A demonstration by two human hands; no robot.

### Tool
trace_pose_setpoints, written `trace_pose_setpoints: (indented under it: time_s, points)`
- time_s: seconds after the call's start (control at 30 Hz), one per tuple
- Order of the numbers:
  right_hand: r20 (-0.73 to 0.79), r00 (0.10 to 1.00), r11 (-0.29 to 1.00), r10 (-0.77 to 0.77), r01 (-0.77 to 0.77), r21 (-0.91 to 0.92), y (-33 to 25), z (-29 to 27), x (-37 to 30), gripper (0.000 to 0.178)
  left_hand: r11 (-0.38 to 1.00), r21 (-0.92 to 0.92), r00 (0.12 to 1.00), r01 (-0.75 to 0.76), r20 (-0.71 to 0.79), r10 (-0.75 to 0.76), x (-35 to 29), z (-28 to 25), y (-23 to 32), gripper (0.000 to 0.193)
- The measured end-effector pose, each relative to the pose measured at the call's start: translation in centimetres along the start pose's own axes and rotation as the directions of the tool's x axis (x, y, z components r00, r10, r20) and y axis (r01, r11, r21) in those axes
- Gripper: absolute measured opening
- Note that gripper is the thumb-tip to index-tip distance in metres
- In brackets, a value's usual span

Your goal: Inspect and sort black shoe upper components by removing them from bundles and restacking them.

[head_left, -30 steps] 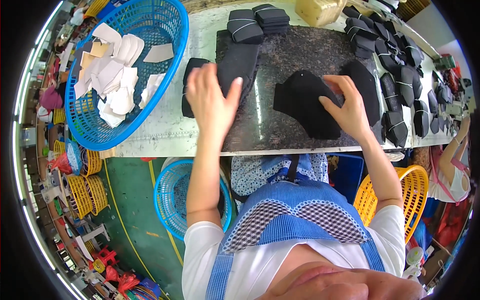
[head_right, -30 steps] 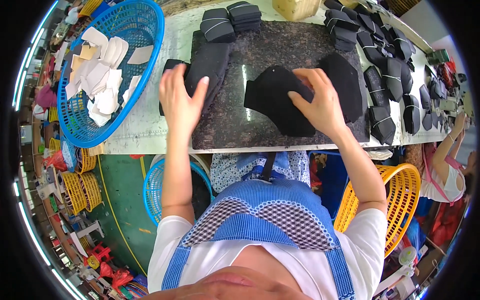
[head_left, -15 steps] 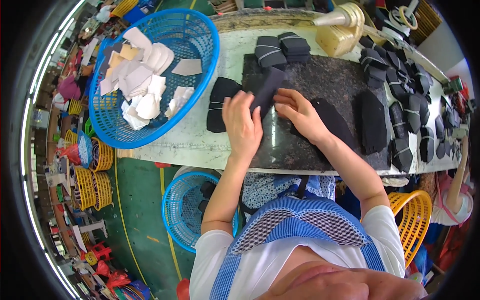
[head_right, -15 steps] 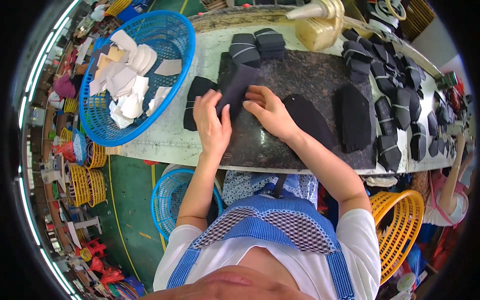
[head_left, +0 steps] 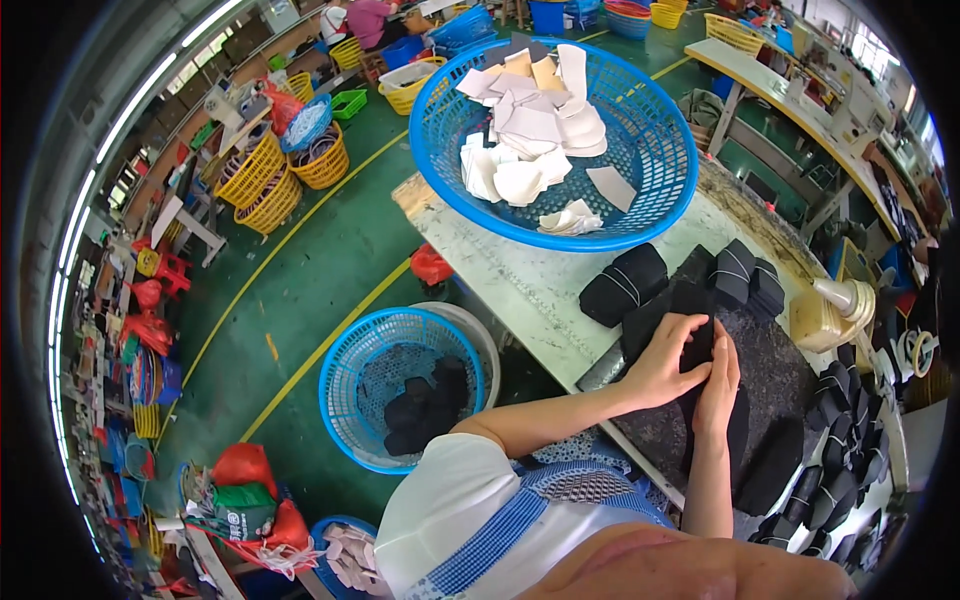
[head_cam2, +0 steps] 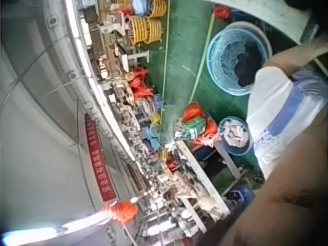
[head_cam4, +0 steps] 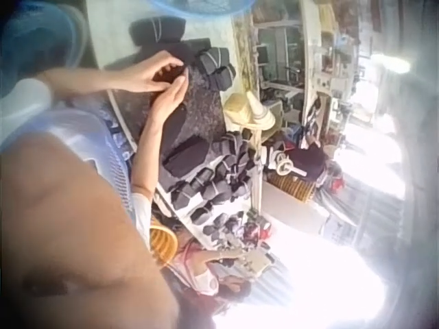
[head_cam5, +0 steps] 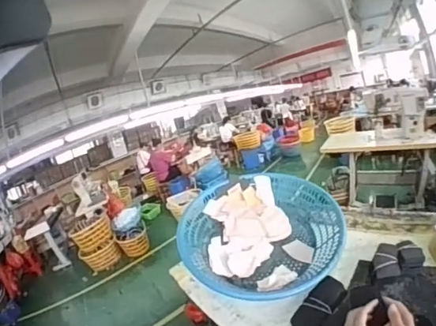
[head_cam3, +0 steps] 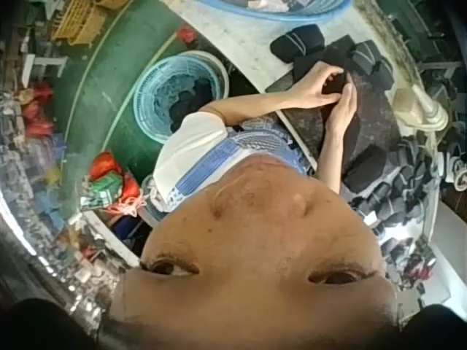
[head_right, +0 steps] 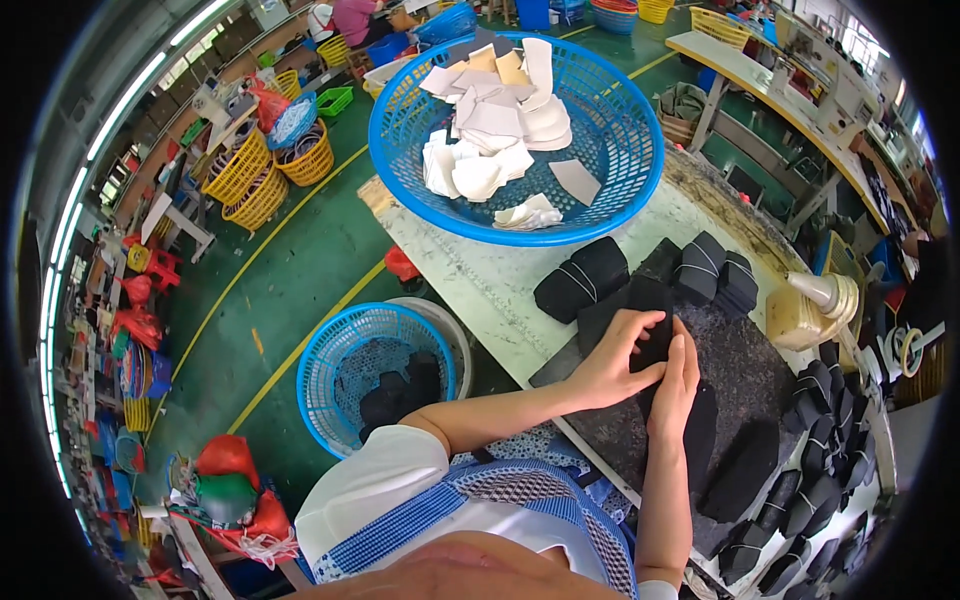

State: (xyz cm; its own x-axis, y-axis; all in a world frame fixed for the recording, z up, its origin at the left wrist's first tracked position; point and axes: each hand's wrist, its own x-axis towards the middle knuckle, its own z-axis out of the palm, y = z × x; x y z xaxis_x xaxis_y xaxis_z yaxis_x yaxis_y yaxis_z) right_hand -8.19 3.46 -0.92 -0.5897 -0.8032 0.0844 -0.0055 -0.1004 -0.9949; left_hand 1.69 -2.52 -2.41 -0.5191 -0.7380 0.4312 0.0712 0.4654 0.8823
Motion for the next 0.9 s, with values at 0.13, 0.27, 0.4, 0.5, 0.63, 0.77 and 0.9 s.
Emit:
trace_pose_setpoints:
  time_s: [0.13, 0.27, 0.4, 0.5, 0.63, 0.77, 0.9]
  points:
    - [0.110, 0.987, 0.990, 0.121, -0.127, 0.053, -1.0, 0.7, -1.4, 0.044, 0.970, 0.240, 0.990, 0.034, -0.139, 0.000, 0.6, -1.8, -0.4, 0.067]
    - [0.116, 0.991, 0.992, 0.061, -0.073, 0.102, 0.4, 0.9, -1.4, 0.030, 0.927, -0.206, 0.940, 0.313, -0.074, -0.334, -0.8, -2.7, -3.3, 0.037]
    - [-0.093, 0.972, 0.965, -0.215, 0.196, -0.176, 0.6, 1.5, -1.7, 0.030, 0.976, -0.210, 0.946, 0.058, -0.301, -0.121, -0.9, -2.0, -2.2, 0.042]
    - [-0.168, 0.979, 0.991, -0.115, 0.101, -0.085, 0.6, 1.8, -2.2, 0.036, 0.981, -0.185, 0.937, -0.056, -0.350, -0.012, -0.6, -0.8, -0.1, 0.039]
    - [-0.195, 0.974, 0.985, -0.113, 0.083, -0.152, 0.5, -0.8, -1.6, 0.045, 0.725, -0.615, 0.950, 0.311, 0.183, -0.252, -0.4, 0.1, 0.1, 0.036]
    - [0.169, 0.869, 0.673, 0.466, -0.471, 0.571, -0.5, -1.9, -1.7, 0.045, 0.664, -0.647, 0.924, 0.375, 0.317, -0.214, 0.2, -0.3, 1.8, 0.046]
    - [0.673, 0.720, 0.367, 0.170, -0.680, 0.635, 1.3, -4.2, -0.8, 0.045, 0.773, -0.507, 0.904, 0.381, 0.379, -0.197, 1.3, -0.5, 2.5, 0.047]
